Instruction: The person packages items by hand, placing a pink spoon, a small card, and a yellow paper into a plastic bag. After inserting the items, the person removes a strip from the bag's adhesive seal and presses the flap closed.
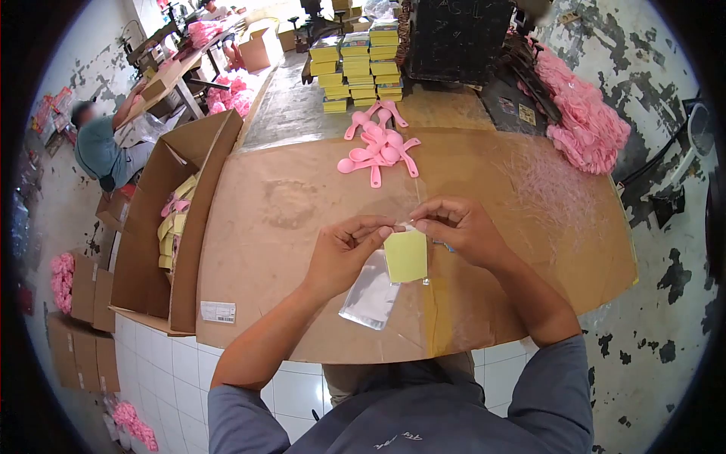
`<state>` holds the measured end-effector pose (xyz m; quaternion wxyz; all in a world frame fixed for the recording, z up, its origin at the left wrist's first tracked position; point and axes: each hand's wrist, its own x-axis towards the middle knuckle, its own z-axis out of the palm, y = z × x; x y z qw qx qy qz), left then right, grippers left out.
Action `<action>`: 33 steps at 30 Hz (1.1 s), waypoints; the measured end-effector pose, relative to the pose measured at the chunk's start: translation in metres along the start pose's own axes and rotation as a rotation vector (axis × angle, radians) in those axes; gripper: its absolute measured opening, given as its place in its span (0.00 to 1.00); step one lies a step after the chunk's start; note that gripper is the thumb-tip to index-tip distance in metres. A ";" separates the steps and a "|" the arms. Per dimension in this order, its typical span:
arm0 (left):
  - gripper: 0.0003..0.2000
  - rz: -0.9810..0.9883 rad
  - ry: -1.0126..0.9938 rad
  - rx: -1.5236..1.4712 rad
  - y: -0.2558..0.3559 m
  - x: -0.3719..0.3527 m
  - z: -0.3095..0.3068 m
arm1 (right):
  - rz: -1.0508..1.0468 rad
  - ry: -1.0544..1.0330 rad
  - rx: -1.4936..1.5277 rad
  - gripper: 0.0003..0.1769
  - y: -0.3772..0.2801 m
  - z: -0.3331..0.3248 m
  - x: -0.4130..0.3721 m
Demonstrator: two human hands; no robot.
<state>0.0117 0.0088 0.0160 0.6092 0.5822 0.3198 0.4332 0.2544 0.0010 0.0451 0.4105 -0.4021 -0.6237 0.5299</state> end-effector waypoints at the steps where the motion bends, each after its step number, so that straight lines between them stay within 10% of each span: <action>1: 0.11 0.001 0.017 0.011 0.001 -0.001 0.001 | 0.011 0.003 0.014 0.10 0.001 -0.002 0.000; 33: 0.12 -0.053 -0.026 -0.004 -0.011 0.006 -0.010 | -0.069 -0.122 -0.045 0.13 0.022 -0.026 0.005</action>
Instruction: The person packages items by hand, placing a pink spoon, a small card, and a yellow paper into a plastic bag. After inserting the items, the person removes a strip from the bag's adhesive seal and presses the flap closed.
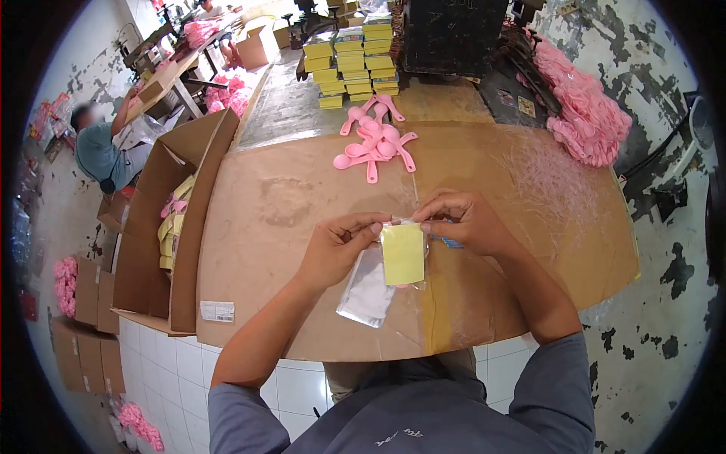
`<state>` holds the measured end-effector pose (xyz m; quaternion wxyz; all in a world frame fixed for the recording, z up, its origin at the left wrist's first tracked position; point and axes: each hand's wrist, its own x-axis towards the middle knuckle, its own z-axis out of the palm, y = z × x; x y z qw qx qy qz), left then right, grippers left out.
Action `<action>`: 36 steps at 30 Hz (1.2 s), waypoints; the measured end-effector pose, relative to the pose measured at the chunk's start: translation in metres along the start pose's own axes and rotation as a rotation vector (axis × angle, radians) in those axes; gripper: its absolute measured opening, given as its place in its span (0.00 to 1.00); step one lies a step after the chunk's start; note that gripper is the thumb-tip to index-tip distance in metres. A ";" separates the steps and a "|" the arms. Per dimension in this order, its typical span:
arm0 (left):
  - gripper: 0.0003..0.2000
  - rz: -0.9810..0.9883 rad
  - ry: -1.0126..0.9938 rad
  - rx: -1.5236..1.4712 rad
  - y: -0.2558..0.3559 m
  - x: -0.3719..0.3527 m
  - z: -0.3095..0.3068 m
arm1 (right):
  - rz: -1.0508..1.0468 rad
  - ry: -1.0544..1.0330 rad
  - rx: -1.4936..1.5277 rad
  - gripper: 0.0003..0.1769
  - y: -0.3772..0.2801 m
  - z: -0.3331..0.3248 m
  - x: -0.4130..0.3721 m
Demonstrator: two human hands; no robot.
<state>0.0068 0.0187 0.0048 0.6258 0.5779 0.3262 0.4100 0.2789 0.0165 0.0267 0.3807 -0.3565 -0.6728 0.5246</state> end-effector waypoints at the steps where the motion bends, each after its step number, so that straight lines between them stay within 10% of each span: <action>1: 0.12 0.003 0.003 -0.001 -0.003 0.000 -0.001 | 0.026 -0.001 0.036 0.15 -0.002 0.001 -0.001; 17: 0.19 0.059 -0.154 -0.039 0.005 -0.001 -0.003 | 0.087 -0.148 0.093 0.17 -0.028 0.011 0.001; 20: 0.21 -0.201 -0.158 0.132 0.019 0.003 -0.029 | 0.039 -0.012 0.125 0.17 -0.027 0.006 0.003; 24: 0.20 0.440 0.562 -0.215 0.045 0.012 -0.079 | 0.118 0.119 -0.250 0.17 -0.028 -0.029 -0.006; 27: 0.27 0.572 0.802 -0.513 0.073 0.011 -0.099 | 0.132 0.102 -0.421 0.18 -0.023 -0.051 -0.017; 36: 0.18 -0.013 0.131 0.866 0.009 0.006 -0.028 | 0.109 -0.027 -0.733 0.24 -0.006 -0.074 -0.040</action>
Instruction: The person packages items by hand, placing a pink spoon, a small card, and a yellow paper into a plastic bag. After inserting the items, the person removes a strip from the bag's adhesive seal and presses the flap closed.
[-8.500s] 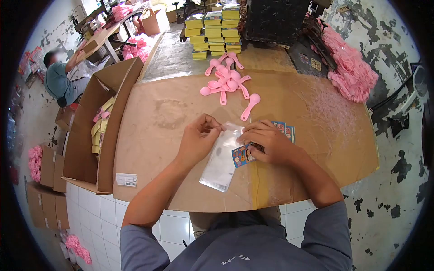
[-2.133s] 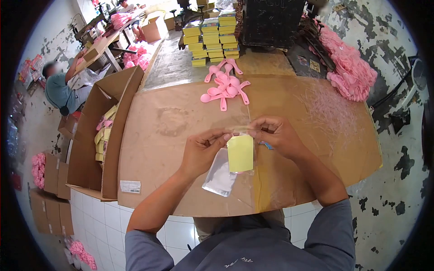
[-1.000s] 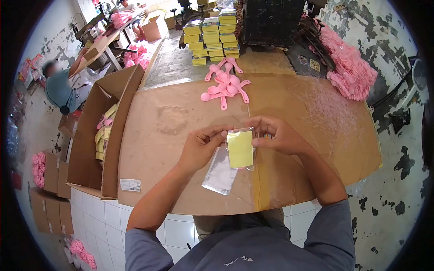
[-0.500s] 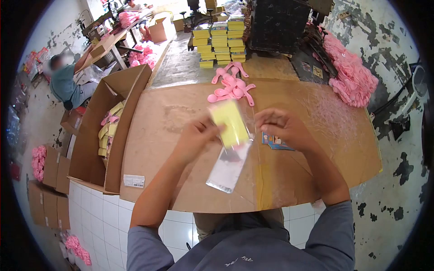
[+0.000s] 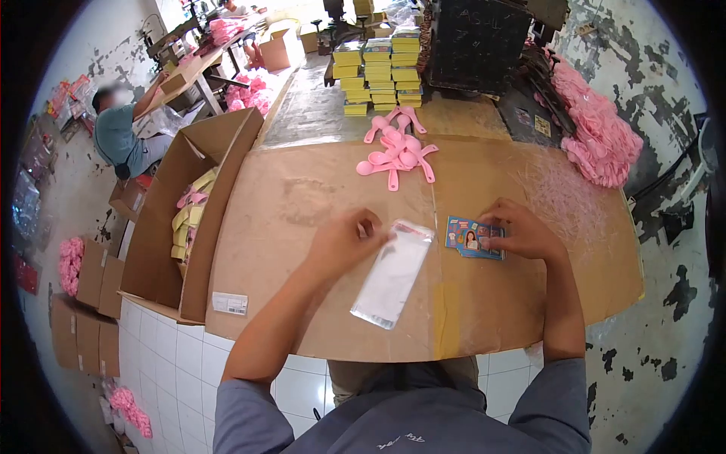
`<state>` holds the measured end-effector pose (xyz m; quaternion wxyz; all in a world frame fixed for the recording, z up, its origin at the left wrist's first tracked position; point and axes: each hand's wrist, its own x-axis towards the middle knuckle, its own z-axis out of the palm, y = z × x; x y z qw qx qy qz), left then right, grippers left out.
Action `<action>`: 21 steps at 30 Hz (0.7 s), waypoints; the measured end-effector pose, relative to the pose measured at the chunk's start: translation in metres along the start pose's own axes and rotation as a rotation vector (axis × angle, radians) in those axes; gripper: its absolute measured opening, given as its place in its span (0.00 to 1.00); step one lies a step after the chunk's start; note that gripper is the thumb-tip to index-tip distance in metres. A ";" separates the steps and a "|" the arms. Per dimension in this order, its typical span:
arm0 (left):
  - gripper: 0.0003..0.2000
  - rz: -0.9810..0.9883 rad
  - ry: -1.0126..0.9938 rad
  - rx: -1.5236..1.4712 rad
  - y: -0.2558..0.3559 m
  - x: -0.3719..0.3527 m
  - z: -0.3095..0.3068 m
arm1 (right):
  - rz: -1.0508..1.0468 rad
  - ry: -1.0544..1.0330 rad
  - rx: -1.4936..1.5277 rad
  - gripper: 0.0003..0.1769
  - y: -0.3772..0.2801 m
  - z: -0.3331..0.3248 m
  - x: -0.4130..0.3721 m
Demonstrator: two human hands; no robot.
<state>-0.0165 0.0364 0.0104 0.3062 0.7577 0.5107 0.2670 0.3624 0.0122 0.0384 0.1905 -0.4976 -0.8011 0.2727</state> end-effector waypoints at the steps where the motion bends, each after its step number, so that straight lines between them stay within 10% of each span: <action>1: 0.19 0.058 0.008 0.090 0.004 -0.004 0.008 | -0.015 -0.024 -0.003 0.23 0.005 0.002 0.001; 21: 0.04 0.047 -0.053 -0.219 0.014 -0.009 0.009 | -0.100 0.141 0.198 0.09 -0.013 0.008 0.005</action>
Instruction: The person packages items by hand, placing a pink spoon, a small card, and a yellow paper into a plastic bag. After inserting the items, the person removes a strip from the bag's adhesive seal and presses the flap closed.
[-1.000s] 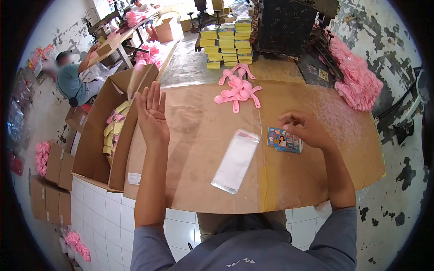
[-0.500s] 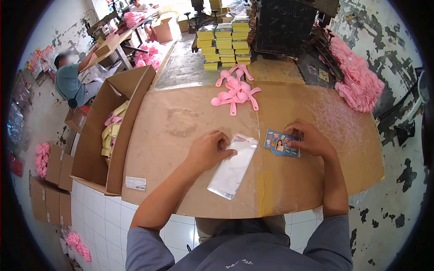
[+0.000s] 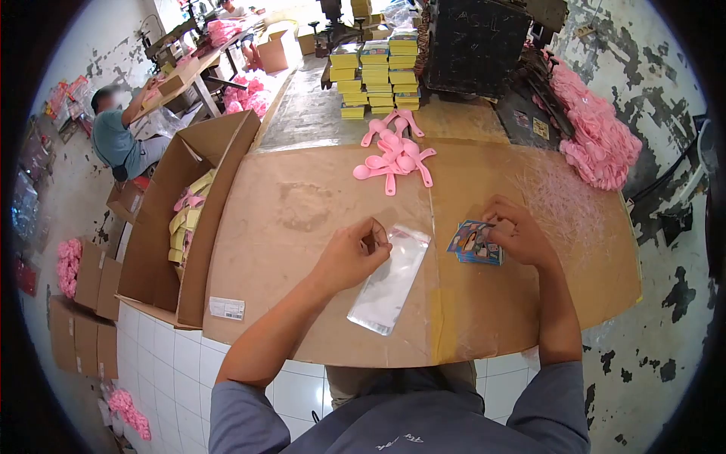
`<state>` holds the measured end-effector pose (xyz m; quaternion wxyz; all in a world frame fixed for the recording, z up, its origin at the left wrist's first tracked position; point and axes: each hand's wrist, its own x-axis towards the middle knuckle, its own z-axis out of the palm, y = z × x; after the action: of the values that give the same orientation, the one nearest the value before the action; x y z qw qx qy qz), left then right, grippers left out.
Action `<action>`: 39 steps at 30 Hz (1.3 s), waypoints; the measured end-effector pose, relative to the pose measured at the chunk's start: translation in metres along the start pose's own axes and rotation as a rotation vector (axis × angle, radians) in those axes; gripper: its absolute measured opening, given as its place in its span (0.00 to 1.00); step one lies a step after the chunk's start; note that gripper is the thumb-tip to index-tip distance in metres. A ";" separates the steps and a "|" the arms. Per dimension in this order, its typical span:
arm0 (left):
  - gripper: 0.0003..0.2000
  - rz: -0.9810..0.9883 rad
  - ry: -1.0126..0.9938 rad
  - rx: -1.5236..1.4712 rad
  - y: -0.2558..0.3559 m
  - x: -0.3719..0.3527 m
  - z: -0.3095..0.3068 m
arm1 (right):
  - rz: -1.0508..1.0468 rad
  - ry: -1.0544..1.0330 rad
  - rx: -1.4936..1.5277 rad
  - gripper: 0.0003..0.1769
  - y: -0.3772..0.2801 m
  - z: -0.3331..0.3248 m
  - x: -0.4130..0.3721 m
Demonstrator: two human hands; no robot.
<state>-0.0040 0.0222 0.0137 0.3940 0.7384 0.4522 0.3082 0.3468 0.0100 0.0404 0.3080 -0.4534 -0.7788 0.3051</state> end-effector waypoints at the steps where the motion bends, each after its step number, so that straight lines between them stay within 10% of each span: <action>1: 0.05 0.001 -0.007 -0.079 -0.006 0.001 0.002 | 0.005 -0.009 0.152 0.08 -0.005 0.010 -0.001; 6: 0.18 -0.108 -0.024 -0.426 -0.007 0.001 0.009 | -0.265 -0.148 0.109 0.07 -0.030 0.065 0.008; 15: 0.27 0.026 -0.016 -0.804 0.004 0.005 -0.005 | -0.058 -0.134 -0.032 0.11 -0.024 0.073 0.006; 23: 0.36 0.022 -0.092 -0.731 0.013 0.001 -0.002 | 0.070 0.250 0.489 0.13 -0.033 0.052 0.023; 39: 0.38 0.042 -0.169 -0.343 0.013 -0.008 0.008 | -0.271 0.095 -0.084 0.13 -0.065 0.062 0.034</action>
<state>0.0051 0.0090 0.0202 0.5442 0.6930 0.3429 0.3256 0.2524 0.0022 0.0579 0.3636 -0.3708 -0.8294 0.2059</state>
